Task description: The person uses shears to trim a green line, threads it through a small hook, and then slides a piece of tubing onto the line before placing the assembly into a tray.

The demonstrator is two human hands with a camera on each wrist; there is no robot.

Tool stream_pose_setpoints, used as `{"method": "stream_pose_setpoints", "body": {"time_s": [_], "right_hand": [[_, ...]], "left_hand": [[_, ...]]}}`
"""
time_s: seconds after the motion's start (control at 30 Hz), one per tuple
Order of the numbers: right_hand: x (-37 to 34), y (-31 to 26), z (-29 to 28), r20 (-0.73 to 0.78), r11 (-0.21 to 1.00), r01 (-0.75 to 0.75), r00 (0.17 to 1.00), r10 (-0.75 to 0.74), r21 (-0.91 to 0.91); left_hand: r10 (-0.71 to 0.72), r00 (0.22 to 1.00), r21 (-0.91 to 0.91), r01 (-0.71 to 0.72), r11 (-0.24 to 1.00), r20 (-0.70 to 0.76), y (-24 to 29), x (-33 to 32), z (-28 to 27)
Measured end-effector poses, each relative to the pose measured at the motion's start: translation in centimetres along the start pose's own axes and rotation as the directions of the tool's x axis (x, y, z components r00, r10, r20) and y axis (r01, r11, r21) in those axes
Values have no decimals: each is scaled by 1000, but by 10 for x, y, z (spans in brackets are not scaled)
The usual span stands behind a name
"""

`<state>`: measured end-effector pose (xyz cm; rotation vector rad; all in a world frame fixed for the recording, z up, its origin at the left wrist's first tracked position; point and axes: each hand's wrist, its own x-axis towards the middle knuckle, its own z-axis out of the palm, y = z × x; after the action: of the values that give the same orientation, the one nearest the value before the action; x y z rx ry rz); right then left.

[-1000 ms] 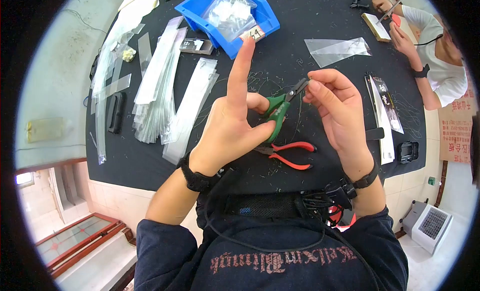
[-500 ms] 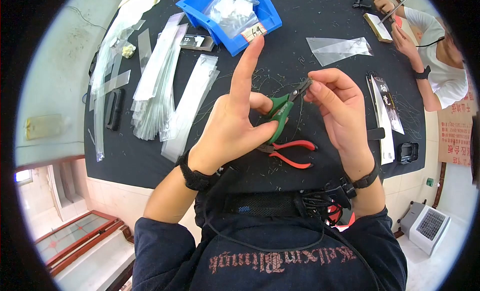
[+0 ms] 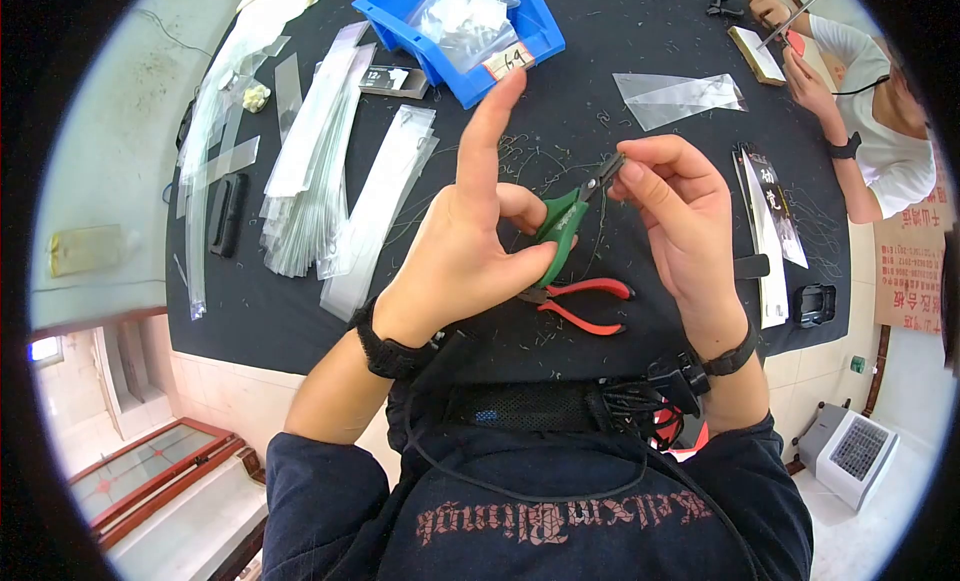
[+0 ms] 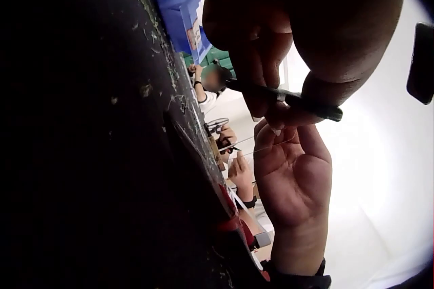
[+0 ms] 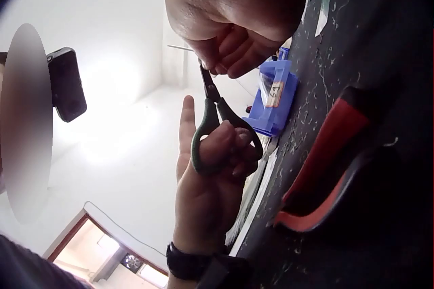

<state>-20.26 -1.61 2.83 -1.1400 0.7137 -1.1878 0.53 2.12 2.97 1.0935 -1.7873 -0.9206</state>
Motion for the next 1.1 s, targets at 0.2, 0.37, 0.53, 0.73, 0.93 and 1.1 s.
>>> {"method": "stream_pose_setpoints", "body": {"time_s": [0.2, 0.37, 0.53, 0.73, 0.93, 1.1], "right_hand": [[-1, -1, 1, 4, 1000, 15, 1000, -15, -18], [-1, -2, 1, 5, 998, 27, 1000, -27, -48], [-1, 0, 0, 3, 998, 36, 999, -36, -55], [-2, 2, 1, -17, 999, 18, 1000, -19, -50], [-2, 5, 2, -15, 999, 32, 999, -32, -20], [-2, 4, 3, -16, 1000, 23, 1000, -23, -6]], "left_hand": [[94, 991, -34, -98, 995, -93, -1, 0, 3], [73, 996, 13, -72, 997, -47, -1, 0, 0], [28, 996, -74, -34, 997, -88, 0, 0, 4], [49, 995, -89, -56, 994, -84, -1, -1, 4], [69, 997, -140, -75, 987, -45, -6, -2, 5], [108, 994, -98, -109, 989, -13, -6, -1, 2]]}}
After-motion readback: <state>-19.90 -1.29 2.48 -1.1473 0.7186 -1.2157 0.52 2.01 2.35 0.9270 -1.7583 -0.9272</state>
